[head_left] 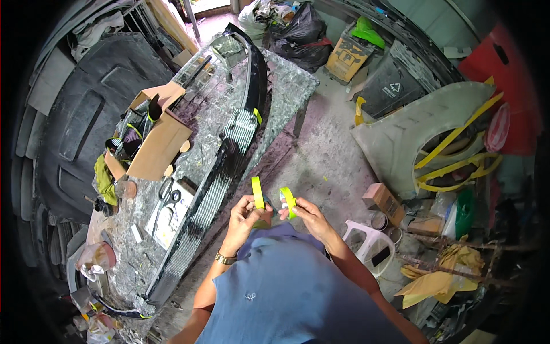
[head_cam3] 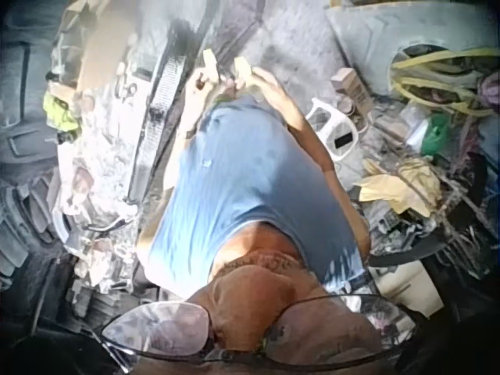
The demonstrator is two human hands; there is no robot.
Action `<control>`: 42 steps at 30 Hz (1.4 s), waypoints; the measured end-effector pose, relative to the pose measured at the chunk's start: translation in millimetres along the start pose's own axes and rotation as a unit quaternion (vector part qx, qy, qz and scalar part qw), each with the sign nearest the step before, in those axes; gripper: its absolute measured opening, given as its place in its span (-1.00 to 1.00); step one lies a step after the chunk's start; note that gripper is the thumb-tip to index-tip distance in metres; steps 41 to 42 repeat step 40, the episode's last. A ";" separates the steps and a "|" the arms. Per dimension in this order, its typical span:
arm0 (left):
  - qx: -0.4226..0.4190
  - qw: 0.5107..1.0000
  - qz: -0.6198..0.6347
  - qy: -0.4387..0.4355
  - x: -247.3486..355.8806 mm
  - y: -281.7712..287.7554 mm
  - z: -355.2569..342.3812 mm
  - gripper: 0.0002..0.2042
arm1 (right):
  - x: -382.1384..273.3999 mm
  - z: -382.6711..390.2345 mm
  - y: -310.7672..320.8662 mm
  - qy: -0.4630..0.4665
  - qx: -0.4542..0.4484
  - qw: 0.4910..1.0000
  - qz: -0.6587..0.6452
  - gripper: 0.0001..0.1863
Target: Applying a carbon fiber patterned vinyl wrap to an automotive trim component.
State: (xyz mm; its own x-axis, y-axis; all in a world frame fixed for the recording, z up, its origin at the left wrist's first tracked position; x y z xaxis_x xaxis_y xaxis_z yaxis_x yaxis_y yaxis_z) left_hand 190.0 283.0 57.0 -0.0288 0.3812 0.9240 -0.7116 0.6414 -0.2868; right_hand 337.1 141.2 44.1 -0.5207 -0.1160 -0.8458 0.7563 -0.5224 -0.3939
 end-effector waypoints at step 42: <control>0.421 0.844 -0.220 -0.249 142.6 212.8 -132.9 -0.68 | -63.2 -341.6 -223.0 -0.026 -0.386 0.875 0.292 -0.66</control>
Point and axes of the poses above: each hand's wrist, its own z-axis away from the middle knuckle, its own y-axis out of the back of the hand, x = y × z, the point moved 4 cm from there along -z, towards the middle knuckle, and after that the axes turned 10 degrees about x, right-handed, at the moved point
